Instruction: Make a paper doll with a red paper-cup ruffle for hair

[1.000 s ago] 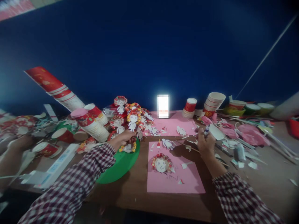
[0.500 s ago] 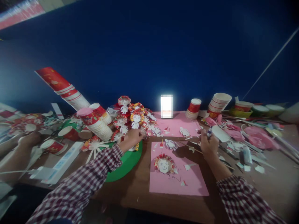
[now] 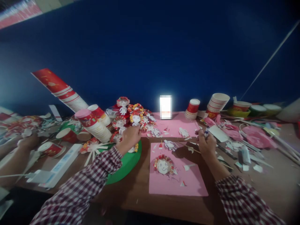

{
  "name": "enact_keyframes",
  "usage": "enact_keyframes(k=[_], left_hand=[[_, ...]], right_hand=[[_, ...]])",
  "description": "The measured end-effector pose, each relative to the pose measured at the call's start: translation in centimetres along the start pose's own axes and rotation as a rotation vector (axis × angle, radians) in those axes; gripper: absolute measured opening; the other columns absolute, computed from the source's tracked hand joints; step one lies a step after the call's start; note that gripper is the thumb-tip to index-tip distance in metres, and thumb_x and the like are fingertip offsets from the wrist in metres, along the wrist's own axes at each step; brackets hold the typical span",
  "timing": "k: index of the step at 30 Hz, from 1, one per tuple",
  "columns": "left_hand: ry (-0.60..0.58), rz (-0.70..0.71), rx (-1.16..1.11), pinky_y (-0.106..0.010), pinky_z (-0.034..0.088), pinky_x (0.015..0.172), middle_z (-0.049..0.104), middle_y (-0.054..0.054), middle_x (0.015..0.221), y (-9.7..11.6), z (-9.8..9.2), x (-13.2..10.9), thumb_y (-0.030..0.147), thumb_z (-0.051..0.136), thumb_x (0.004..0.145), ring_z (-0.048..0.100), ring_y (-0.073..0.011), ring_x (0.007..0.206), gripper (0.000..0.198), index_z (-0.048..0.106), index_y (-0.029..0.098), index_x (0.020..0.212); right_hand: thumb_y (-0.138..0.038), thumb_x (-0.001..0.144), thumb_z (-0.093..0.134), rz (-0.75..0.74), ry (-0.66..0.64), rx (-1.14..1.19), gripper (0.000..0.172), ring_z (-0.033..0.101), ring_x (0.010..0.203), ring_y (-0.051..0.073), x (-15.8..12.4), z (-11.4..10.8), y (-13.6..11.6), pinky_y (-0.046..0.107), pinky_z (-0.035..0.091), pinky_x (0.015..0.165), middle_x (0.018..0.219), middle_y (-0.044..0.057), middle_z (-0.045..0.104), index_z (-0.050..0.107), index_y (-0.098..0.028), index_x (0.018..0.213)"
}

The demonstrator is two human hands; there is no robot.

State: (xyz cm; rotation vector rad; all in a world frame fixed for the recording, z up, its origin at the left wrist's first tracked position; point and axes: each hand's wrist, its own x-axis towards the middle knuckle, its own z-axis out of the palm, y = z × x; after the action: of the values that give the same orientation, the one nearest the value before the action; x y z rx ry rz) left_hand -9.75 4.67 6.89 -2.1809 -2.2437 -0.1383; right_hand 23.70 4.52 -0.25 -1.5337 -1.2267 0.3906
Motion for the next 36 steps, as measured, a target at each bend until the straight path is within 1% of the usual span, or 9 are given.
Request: enact_keyframes(k=[7, 13, 16, 20, 24, 26, 28, 33, 36], left_hand=[[0.095, -0.091, -0.138, -0.026, 0.036, 0.058, 0.066, -0.006, 0.075, -3.1, -3.4, 2.4, 0.034, 0.049, 0.08, 0.06, -0.0204, 0.07, 0.022, 0.065, 0.018, 0.079], [0.175, -0.136, -0.273, -0.024, 0.027, 0.052, 0.052, 0.0, 0.054, -4.6, -6.2, 3.9, 0.031, 0.055, 0.073, 0.05, -0.0157, 0.058, 0.017, 0.06, 0.018, 0.063], [0.206, -0.169, -0.381, -0.023, 0.025, 0.049, 0.044, 0.003, 0.048, -5.0, -7.8, 4.3, 0.031, 0.057, 0.073, 0.044, -0.0122, 0.051, 0.018, 0.059, 0.017, 0.061], [0.236, -0.2, -0.547, -0.021, 0.03, 0.048, 0.05, 0.003, 0.051, -5.5, -10.0, 5.5, 0.032, 0.062, 0.071, 0.046, -0.0102, 0.05, 0.018, 0.063, 0.014, 0.068], [0.202, -0.211, -0.72, -0.024, 0.044, 0.054, 0.063, -0.003, 0.063, -5.8, -11.7, 7.2, 0.032, 0.065, 0.072, 0.055, -0.0123, 0.054, 0.021, 0.067, 0.012, 0.077], [0.188, -0.212, -0.789, -0.027, 0.05, 0.059, 0.066, -0.007, 0.069, -5.9, -12.0, 8.0, 0.029, 0.064, 0.073, 0.06, -0.0142, 0.06, 0.021, 0.069, 0.01, 0.082], [0.229, -0.228, -0.8, -0.028, 0.051, 0.061, 0.066, -0.008, 0.07, -5.9, -12.0, 8.5, 0.027, 0.063, 0.073, 0.062, -0.0153, 0.062, 0.023, 0.069, 0.008, 0.085], [0.504, -0.272, -0.648, -0.028, 0.047, 0.07, 0.066, -0.007, 0.077, -6.1, -10.9, 8.6, 0.03, 0.057, 0.076, 0.061, -0.019, 0.078, 0.028, 0.069, 0.01, 0.091], [0.663, -0.227, -0.364, -0.033, 0.044, 0.082, 0.067, -0.009, 0.09, -6.1, -9.7, 8.3, 0.032, 0.052, 0.082, 0.06, -0.0238, 0.093, 0.028, 0.07, 0.014, 0.093]], right_hand=[[-0.062, 0.085, 0.039, 0.002, -0.006, 0.003, 0.058, 0.057, 0.06, 0.021, 0.0, 0.0, -0.1, 0.035, 0.044, 0.064, 0.062, 0.008, 0.063, 0.069, -0.013, 0.077], [-0.063, 0.086, 0.039, -0.039, -0.004, -0.013, 0.059, 0.057, 0.06, 0.022, 0.0, 0.1, 0.4, 0.034, 0.044, 0.063, 0.062, 0.008, 0.063, 0.07, -0.013, 0.079], [-0.063, 0.087, 0.039, -0.04, -0.017, -0.001, 0.059, 0.055, 0.057, 0.02, -0.1, 0.1, 0.4, 0.033, 0.043, 0.061, 0.06, 0.007, 0.062, 0.069, -0.013, 0.08], [-0.064, 0.085, 0.04, -0.026, -0.006, 0.01, 0.059, 0.054, 0.056, 0.019, -0.1, 0.2, 0.3, 0.033, 0.043, 0.06, 0.06, 0.007, 0.062, 0.069, -0.013, 0.079], [-0.063, 0.085, 0.039, -0.036, -0.009, -0.004, 0.058, 0.056, 0.06, 0.021, 0.0, 0.2, 0.2, 0.034, 0.044, 0.063, 0.06, 0.007, 0.062, 0.068, -0.014, 0.077], [-0.063, 0.085, 0.039, -0.039, -0.011, -0.006, 0.058, 0.057, 0.061, 0.021, 0.0, 0.2, 0.2, 0.034, 0.044, 0.064, 0.061, 0.008, 0.063, 0.068, -0.014, 0.077], [-0.064, 0.085, 0.038, -0.034, -0.015, -0.005, 0.058, 0.058, 0.061, 0.022, -0.1, 0.3, 0.1, 0.035, 0.045, 0.065, 0.062, 0.009, 0.064, 0.068, -0.014, 0.076], [-0.064, 0.084, 0.039, -0.034, -0.031, -0.016, 0.058, 0.059, 0.064, 0.023, -0.1, 0.2, 0.0, 0.035, 0.045, 0.065, 0.064, 0.01, 0.065, 0.068, -0.014, 0.076], [-0.066, 0.083, 0.039, -0.042, -0.028, -0.015, 0.059, 0.06, 0.065, 0.024, -0.1, 0.3, 0.0, 0.035, 0.045, 0.065, 0.067, 0.01, 0.067, 0.067, -0.015, 0.075]])
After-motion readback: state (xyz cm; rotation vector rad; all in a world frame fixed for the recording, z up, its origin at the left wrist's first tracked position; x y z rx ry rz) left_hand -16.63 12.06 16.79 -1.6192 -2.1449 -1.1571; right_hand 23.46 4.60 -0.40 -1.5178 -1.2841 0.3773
